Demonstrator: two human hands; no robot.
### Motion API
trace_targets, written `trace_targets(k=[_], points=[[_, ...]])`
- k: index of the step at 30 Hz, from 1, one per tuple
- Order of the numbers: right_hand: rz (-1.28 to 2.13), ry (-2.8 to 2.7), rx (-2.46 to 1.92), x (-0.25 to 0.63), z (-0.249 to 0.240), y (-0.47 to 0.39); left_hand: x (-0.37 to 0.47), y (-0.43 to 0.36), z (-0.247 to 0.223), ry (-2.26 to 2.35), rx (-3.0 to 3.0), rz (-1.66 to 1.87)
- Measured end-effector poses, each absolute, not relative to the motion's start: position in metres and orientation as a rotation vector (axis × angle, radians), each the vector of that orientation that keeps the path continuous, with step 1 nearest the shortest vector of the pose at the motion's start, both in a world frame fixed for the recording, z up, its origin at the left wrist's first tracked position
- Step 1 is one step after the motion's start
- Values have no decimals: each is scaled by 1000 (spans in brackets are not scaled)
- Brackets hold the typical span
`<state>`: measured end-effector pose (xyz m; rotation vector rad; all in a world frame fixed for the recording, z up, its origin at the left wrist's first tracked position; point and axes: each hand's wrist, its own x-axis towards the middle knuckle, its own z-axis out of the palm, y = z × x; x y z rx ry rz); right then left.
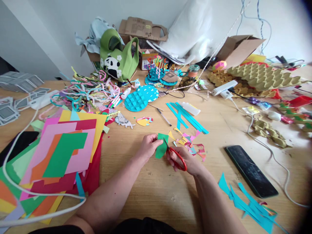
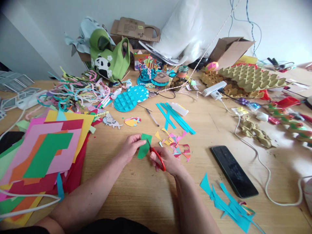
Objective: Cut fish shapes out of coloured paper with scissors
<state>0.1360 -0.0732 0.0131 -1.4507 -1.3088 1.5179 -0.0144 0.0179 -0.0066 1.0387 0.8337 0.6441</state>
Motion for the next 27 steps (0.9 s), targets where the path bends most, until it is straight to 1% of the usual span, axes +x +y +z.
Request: trace_targets(k=[27], points=[[1503,-1308,-1465,135,10,-74,-15,17,-5,823,1025,632]])
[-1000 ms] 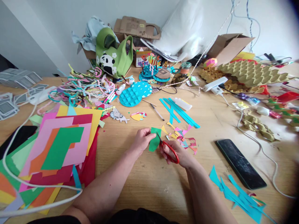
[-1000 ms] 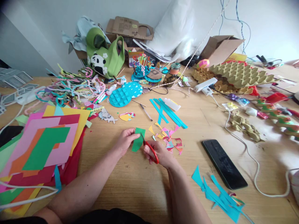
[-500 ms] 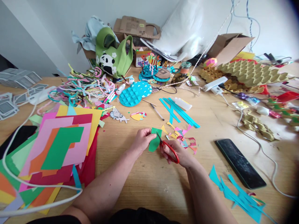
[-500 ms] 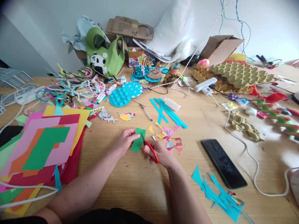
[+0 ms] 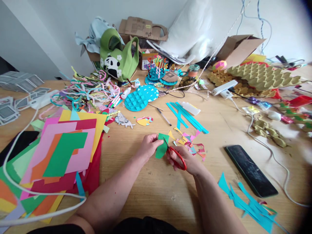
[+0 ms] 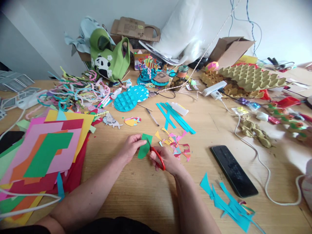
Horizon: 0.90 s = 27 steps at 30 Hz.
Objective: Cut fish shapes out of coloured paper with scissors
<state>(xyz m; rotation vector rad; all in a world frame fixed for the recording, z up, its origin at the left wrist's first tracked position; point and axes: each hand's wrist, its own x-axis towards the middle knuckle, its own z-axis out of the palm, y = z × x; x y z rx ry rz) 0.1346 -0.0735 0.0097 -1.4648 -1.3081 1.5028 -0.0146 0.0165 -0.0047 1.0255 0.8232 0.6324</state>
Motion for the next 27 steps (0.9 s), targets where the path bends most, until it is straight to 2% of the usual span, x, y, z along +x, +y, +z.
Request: trace_targets(k=[27], points=[[1518,-1297,-1498,136,12,-73,-13,18,-4,905,939,698]])
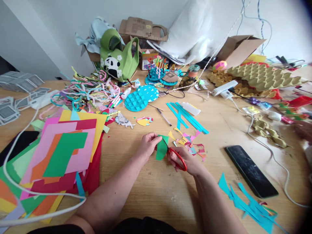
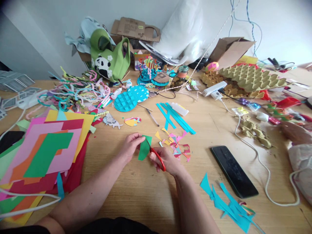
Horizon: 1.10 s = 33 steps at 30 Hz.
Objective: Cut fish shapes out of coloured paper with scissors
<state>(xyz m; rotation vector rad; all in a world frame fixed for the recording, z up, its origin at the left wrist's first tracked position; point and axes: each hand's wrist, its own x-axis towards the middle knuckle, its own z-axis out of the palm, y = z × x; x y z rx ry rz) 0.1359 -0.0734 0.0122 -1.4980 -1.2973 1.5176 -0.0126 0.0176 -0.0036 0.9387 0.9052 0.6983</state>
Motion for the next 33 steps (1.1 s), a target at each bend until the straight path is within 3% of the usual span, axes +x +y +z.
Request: trace_targets(k=[33], points=[[1492,-1255,-1364,135,11,-76,-16,25,-1,740,544,597]])
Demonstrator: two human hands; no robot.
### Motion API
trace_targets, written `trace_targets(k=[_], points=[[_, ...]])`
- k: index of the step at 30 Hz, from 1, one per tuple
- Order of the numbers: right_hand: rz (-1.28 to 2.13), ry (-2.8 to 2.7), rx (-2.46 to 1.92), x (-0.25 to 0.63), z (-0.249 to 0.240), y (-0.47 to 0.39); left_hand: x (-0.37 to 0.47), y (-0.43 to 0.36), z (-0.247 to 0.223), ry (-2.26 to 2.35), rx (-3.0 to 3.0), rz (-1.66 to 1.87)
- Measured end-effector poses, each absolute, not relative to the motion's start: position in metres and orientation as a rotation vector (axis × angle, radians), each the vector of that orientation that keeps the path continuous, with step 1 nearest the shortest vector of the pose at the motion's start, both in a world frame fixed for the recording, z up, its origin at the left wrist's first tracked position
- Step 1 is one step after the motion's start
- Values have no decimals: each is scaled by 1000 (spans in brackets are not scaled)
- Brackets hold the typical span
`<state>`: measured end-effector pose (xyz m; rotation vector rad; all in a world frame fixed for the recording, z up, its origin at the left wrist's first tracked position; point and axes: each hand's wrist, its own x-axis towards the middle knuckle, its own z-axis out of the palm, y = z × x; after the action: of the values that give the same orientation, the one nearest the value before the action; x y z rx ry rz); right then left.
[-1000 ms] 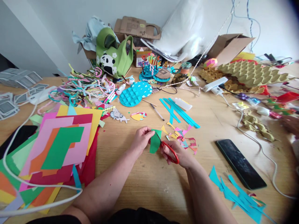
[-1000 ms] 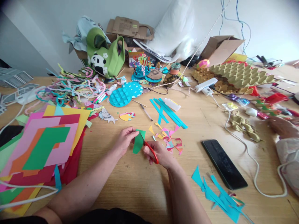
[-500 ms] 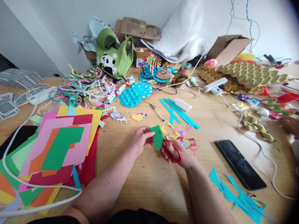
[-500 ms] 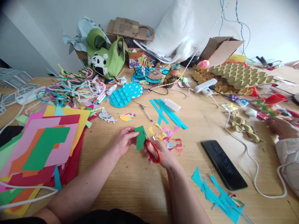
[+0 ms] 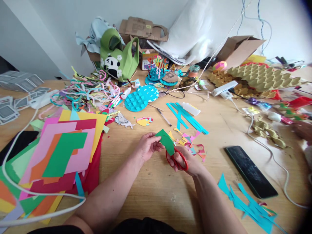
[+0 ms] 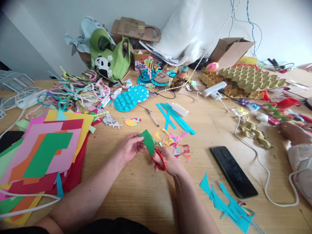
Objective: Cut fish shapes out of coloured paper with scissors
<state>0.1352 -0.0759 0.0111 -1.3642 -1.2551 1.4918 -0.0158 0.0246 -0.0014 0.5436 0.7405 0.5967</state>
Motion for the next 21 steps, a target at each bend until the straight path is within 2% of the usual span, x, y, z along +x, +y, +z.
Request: trace_targets(k=[9,21], points=[[1587,-1245,-1374,137,12,-73,-16,25,-1,745,509,555],[1554,-1238,-1321,137,7,-72,-16,19,0,754,788,537]])
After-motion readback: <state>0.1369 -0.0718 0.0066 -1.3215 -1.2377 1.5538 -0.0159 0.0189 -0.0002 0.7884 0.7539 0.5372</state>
